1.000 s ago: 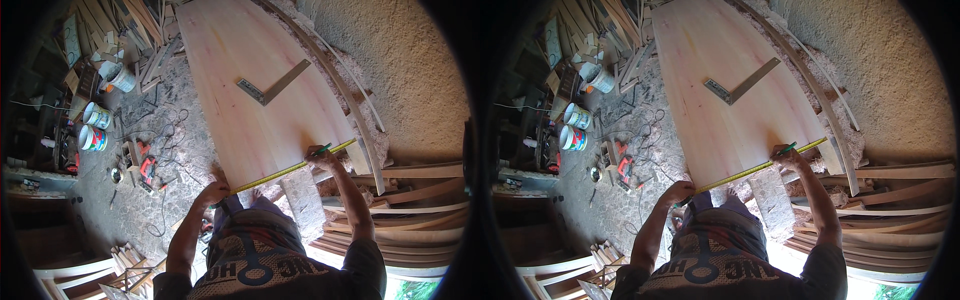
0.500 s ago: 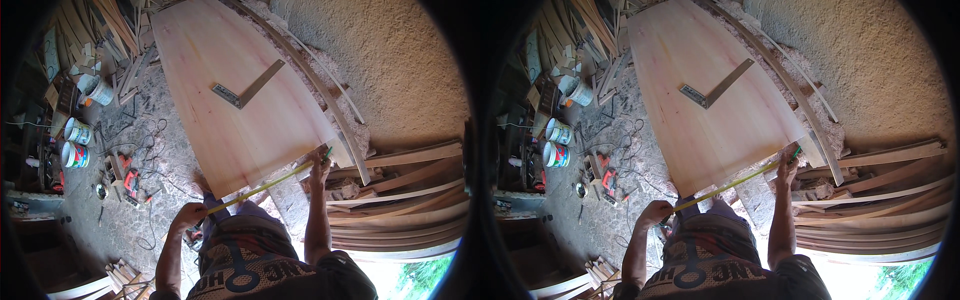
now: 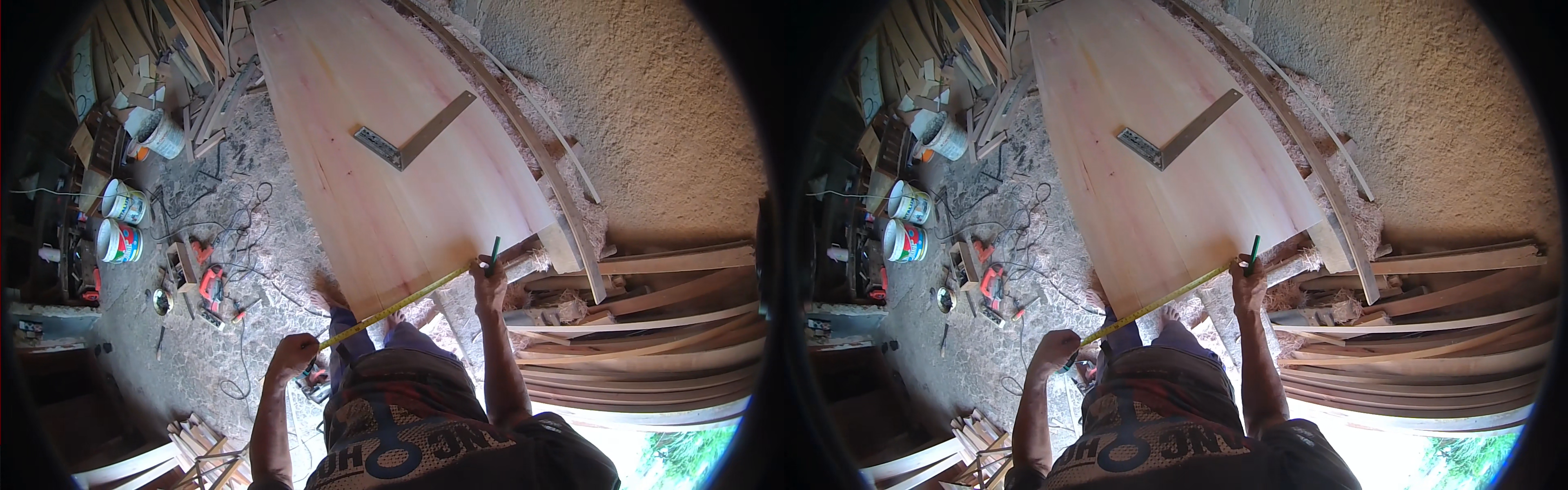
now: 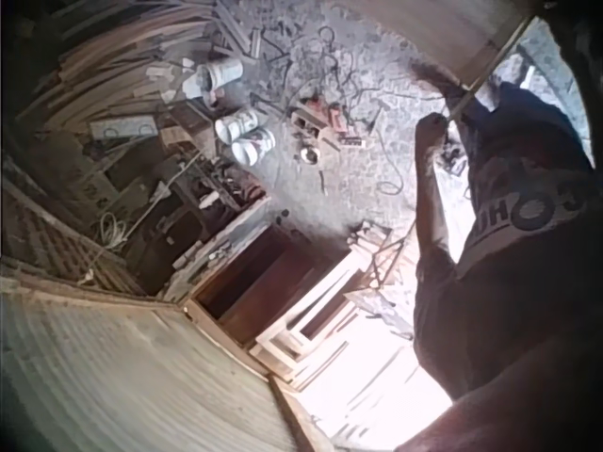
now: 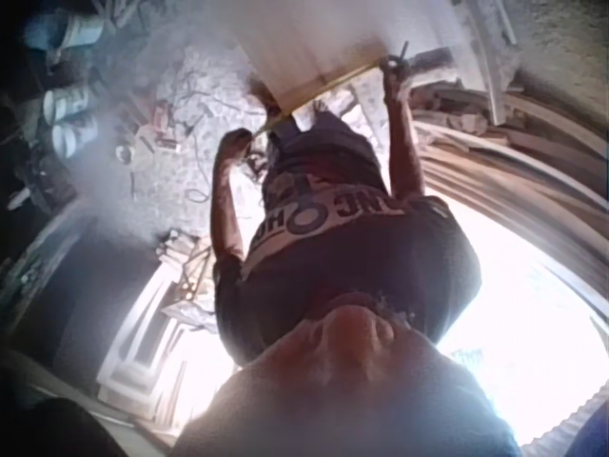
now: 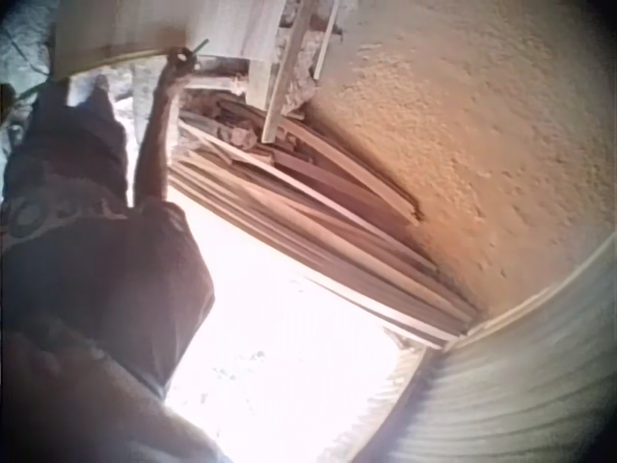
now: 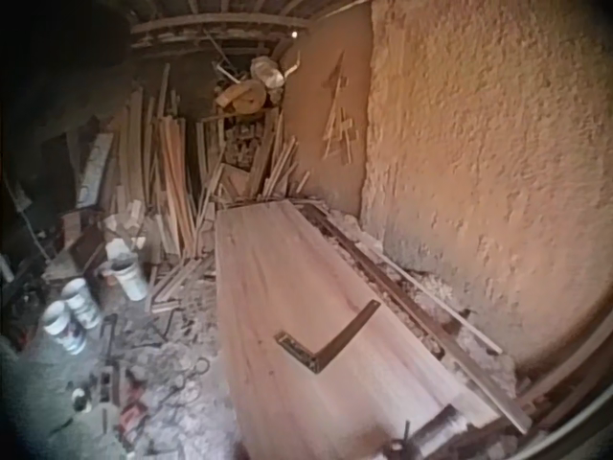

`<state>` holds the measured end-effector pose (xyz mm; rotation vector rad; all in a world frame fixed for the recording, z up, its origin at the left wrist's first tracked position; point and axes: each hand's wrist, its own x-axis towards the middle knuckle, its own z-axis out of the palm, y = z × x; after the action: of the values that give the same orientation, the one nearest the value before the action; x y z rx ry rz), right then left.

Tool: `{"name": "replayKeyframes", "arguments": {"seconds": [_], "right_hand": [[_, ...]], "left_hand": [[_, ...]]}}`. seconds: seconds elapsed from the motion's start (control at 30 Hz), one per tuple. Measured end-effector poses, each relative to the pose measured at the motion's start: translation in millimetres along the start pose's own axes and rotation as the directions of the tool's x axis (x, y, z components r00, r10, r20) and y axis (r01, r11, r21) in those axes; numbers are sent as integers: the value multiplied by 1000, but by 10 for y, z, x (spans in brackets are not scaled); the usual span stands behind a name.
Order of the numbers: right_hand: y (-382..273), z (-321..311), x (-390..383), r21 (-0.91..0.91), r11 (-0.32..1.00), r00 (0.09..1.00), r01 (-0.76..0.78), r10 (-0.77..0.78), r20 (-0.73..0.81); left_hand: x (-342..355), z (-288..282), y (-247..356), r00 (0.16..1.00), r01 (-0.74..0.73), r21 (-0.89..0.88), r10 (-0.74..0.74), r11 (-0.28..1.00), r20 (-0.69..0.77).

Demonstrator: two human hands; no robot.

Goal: The person marks lines on a large wooden board using a square, a pencil, and a tape measure, then handles a large wooden panel.

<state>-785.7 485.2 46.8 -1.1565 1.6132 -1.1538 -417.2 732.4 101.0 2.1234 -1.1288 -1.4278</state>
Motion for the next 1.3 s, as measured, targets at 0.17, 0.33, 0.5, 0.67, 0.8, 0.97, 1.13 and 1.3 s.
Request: {"name": "replayKeyframes", "arguments": {"seconds": [0.17, 0.33, 0.5, 0.67, 0.8, 0.97, 1.13, 1.3], "right_hand": [[-76, -37, 16, -141, 985, 991, -101, 112, 74], [-58, 13, 43, -82, 984, 986, -156, 160, 39], [49, -8, 122, -75, 982, 983, -174, 178, 50], [-107, 31, 97, -136, 970, 975, -202, 213, 69], [-92, -48, 130, -189, 951, 963, -246, 261, 61], [-46, -17, 130, -219, 950, 968, -221, 241, 68], [-20, 21, 134, -178, 972, 985, -153, 166, 56], [-280, 46, 61, -216, 944, 965, -248, 261, 31]], "left_hand": [[-11, -57, -152, 999, -40, 35, 40, 999, -2], [46, -88, -143, 997, -74, -25, 74, 997, -9], [93, -135, -156, 999, -38, -27, 39, 999, 24], [137, -160, -214, 999, -25, -37, 27, 999, 43], [237, -175, -244, 994, -89, 4, 88, 996, 65], [334, -149, -382, 994, -72, 10, 71, 997, 84], [460, -120, -474, 992, -68, 24, 65, 997, 108], [519, -162, -483, 984, -46, -30, 50, 999, 173]]}}
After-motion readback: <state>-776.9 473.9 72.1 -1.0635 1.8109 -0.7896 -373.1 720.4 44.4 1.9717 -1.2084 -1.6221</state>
